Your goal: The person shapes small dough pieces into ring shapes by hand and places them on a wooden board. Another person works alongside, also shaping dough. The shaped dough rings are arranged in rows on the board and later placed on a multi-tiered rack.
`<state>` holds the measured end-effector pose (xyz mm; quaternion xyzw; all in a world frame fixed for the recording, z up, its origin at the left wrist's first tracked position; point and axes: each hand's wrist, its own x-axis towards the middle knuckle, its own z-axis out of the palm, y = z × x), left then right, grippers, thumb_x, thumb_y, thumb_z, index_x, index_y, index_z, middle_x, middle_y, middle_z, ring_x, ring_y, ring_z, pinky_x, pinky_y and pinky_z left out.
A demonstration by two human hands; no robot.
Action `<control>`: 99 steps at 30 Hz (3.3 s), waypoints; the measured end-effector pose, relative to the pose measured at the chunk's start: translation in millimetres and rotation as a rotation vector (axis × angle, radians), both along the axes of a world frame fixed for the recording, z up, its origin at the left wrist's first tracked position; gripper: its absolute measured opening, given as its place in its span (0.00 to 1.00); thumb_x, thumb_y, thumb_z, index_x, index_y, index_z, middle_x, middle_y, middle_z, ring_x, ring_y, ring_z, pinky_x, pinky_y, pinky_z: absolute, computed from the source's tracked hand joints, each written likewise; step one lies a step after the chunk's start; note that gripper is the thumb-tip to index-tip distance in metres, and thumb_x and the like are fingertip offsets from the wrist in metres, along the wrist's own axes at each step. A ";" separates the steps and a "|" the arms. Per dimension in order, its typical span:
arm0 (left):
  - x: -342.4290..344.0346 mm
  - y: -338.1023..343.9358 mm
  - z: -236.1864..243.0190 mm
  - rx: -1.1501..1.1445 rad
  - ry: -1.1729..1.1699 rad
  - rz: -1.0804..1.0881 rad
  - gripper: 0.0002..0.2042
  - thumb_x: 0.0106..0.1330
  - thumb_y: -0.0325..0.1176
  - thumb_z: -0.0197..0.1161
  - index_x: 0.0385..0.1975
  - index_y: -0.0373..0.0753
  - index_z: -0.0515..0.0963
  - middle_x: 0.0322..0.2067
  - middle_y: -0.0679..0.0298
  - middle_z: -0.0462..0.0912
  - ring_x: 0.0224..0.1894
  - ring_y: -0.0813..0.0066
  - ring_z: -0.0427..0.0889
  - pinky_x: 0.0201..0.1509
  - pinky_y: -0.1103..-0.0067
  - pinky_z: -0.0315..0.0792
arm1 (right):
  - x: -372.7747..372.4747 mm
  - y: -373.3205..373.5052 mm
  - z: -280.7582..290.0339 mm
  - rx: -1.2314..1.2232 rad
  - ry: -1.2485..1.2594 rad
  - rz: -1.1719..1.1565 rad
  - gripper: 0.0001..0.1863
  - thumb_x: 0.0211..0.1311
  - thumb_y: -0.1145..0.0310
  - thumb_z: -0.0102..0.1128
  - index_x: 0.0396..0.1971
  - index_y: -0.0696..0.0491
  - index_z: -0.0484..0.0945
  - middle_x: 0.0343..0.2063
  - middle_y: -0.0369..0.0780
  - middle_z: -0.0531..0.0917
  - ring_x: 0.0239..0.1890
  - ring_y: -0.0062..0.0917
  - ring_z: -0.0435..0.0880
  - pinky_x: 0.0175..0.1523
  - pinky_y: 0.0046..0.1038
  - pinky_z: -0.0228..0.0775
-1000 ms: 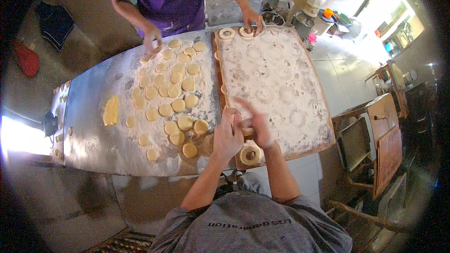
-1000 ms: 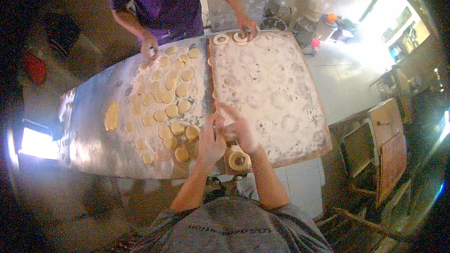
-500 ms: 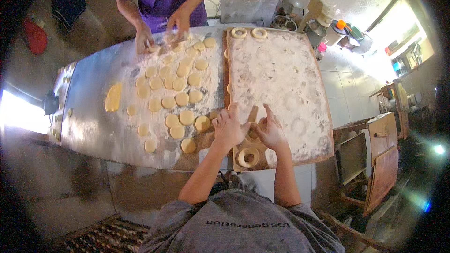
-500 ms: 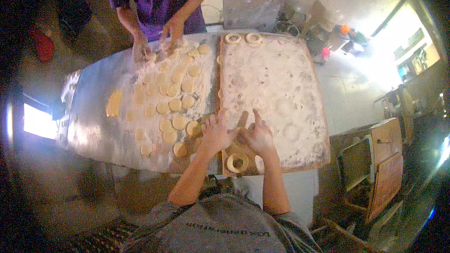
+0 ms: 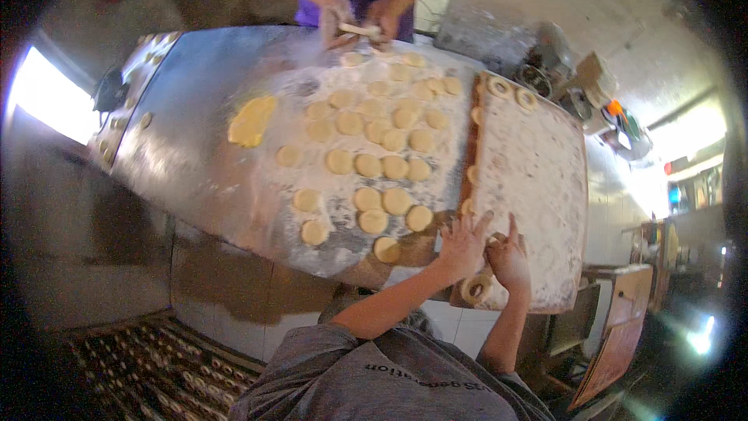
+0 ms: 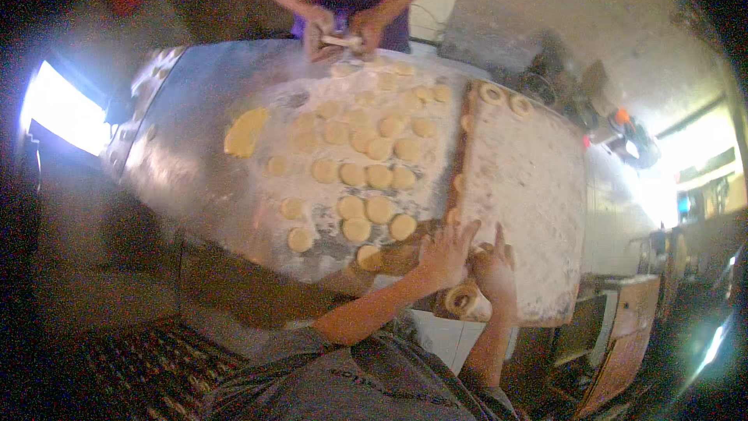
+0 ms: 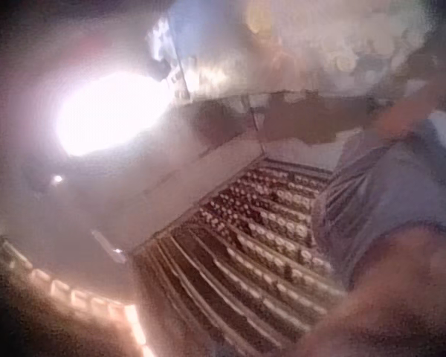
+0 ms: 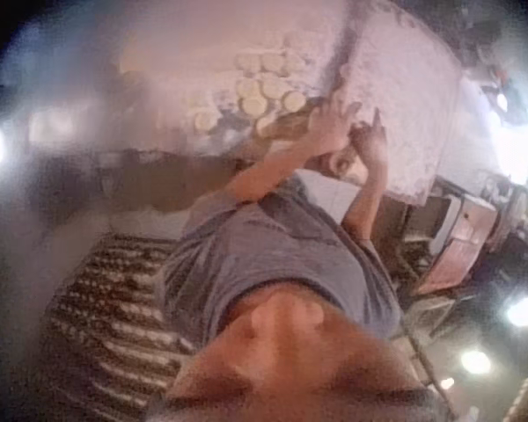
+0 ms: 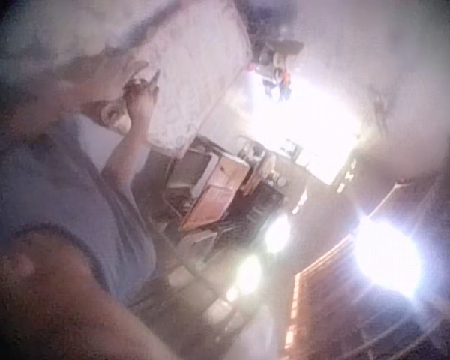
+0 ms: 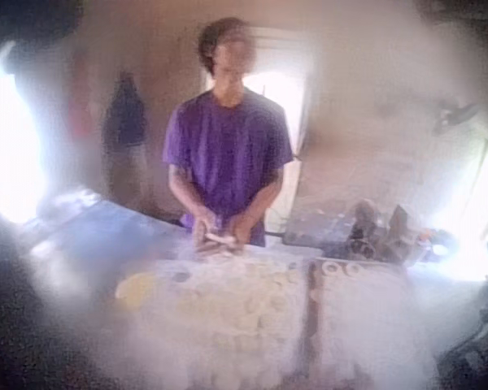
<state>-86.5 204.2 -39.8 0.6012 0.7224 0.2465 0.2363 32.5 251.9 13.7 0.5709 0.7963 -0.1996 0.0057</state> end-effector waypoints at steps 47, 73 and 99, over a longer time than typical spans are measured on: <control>-94.0 -18.4 67.4 0.615 -0.450 0.262 0.26 0.75 0.53 0.36 0.53 0.35 0.67 0.23 0.61 0.72 0.22 0.73 0.72 0.22 0.78 0.65 | -109.5 5.1 34.0 -0.776 1.445 0.149 0.43 0.65 0.36 0.37 0.70 0.54 0.50 0.34 0.39 0.80 0.24 0.17 0.70 0.34 0.16 0.64; 18.5 62.4 54.1 0.352 -0.510 0.249 0.23 0.75 0.48 0.39 0.54 0.32 0.60 0.36 0.36 0.75 0.40 0.33 0.76 0.38 0.55 0.70 | 7.4 87.2 -4.7 -0.548 1.347 0.008 0.39 0.70 0.42 0.40 0.70 0.54 0.49 0.12 0.29 0.70 0.12 0.15 0.65 0.19 0.19 0.54; -198.5 -62.9 -2.5 0.017 -0.331 0.613 0.24 0.60 0.33 0.60 0.51 0.26 0.63 0.32 0.38 0.79 0.39 0.38 0.79 0.42 0.57 0.73 | -262.8 46.4 -73.4 0.296 0.111 0.743 0.18 0.59 0.57 0.55 0.43 0.54 0.75 0.34 0.49 0.82 0.40 0.43 0.80 0.49 0.40 0.71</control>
